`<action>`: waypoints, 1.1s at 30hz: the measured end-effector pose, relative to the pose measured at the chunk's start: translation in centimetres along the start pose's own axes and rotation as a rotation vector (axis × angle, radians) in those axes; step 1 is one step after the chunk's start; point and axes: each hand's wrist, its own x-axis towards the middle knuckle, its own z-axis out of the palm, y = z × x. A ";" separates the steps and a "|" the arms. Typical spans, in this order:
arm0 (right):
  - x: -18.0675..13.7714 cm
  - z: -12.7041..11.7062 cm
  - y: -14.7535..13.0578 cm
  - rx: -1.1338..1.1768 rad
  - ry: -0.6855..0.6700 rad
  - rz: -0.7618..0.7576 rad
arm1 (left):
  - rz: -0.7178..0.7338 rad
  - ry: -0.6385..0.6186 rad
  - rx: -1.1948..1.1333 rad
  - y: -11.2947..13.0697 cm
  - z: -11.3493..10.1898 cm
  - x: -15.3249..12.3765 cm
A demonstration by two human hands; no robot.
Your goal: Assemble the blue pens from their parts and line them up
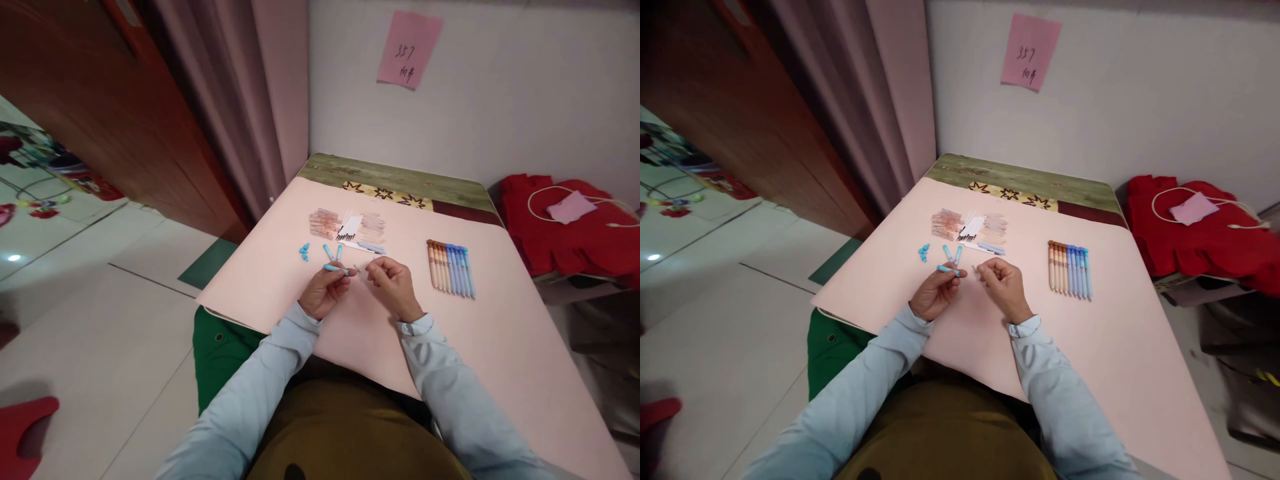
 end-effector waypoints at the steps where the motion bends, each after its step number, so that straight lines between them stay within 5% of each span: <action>1: 0.1 -0.3 0.1 0.001 0.034 -0.015 | -0.007 -0.003 0.001 0.0 0.1 0.0; 7: 0.5 -1.1 0.6 0.012 0.152 -0.032 | 0.080 0.116 -0.189 0.1 0.4 0.0; 25: 0.6 -1.4 0.6 -0.072 0.175 -0.067 | 0.007 -0.079 0.103 -1.1 0.4 0.0; 31: 1.3 -4.9 0.3 -0.302 0.325 -0.139 | 0.062 0.067 -0.047 -0.4 0.4 0.2; 33: 1.4 -6.4 0.4 -0.397 0.281 -0.098 | 0.085 0.110 -0.084 -0.2 0.4 0.3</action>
